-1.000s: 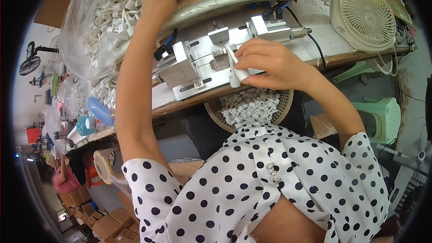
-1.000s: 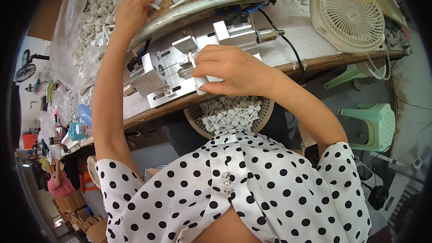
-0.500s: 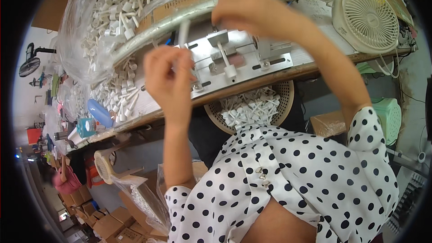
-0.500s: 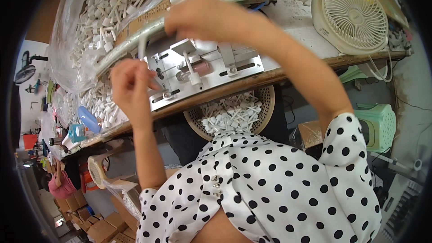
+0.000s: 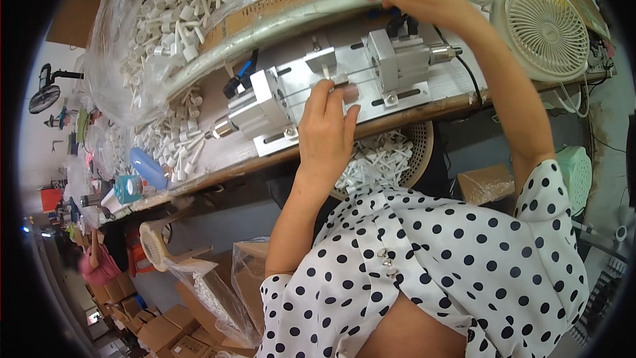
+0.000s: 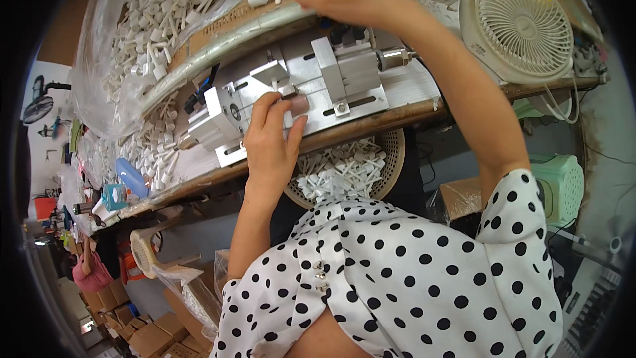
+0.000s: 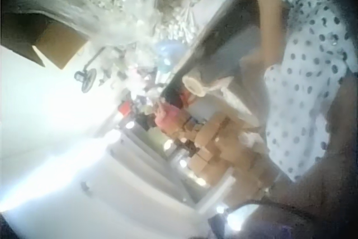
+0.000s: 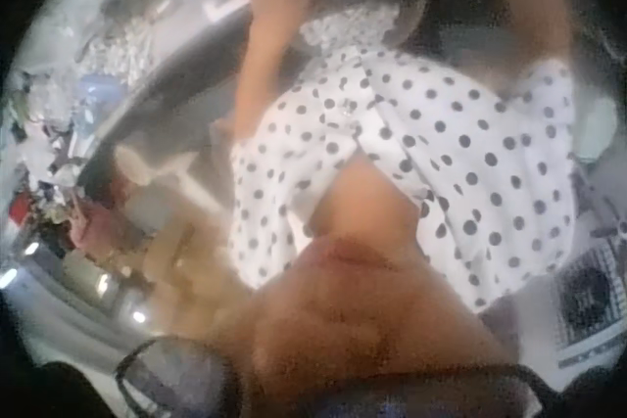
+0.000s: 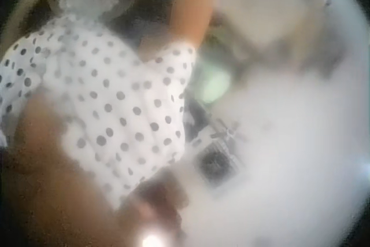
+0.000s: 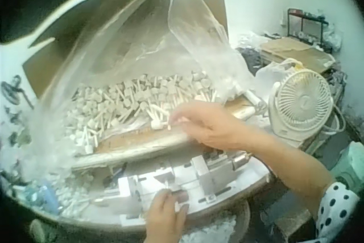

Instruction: The recorder is assembling small white plastic pump or sprayer components by hand and then using a pneumatic assembly fixture to press them together.

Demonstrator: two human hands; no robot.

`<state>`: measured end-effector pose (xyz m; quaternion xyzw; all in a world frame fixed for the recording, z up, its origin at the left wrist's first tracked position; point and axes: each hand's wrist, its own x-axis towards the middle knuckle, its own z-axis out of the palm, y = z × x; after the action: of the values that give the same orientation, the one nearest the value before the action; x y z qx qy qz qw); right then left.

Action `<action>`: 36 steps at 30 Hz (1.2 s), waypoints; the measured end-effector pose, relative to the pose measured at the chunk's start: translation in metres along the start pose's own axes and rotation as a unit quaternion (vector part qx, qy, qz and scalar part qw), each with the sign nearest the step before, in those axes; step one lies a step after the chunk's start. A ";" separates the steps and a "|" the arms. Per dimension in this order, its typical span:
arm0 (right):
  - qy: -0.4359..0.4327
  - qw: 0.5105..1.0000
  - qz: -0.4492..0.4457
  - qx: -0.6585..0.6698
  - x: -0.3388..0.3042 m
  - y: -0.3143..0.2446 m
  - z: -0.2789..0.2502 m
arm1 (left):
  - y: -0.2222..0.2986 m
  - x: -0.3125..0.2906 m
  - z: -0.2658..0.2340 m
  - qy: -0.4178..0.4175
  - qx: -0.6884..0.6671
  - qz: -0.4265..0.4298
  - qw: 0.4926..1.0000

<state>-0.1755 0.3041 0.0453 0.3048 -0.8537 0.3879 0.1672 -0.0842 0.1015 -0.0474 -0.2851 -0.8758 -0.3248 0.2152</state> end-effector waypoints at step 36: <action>-0.102 0.890 -0.235 -0.378 0.075 0.060 0.015 | 0.001 -0.006 -0.027 0.055 -0.129 -0.100 0.985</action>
<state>-0.2718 0.2941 0.0408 0.4476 -0.8517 -0.0483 0.2680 -0.0737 0.0816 -0.0316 -0.2028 -0.8373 -0.4704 0.1910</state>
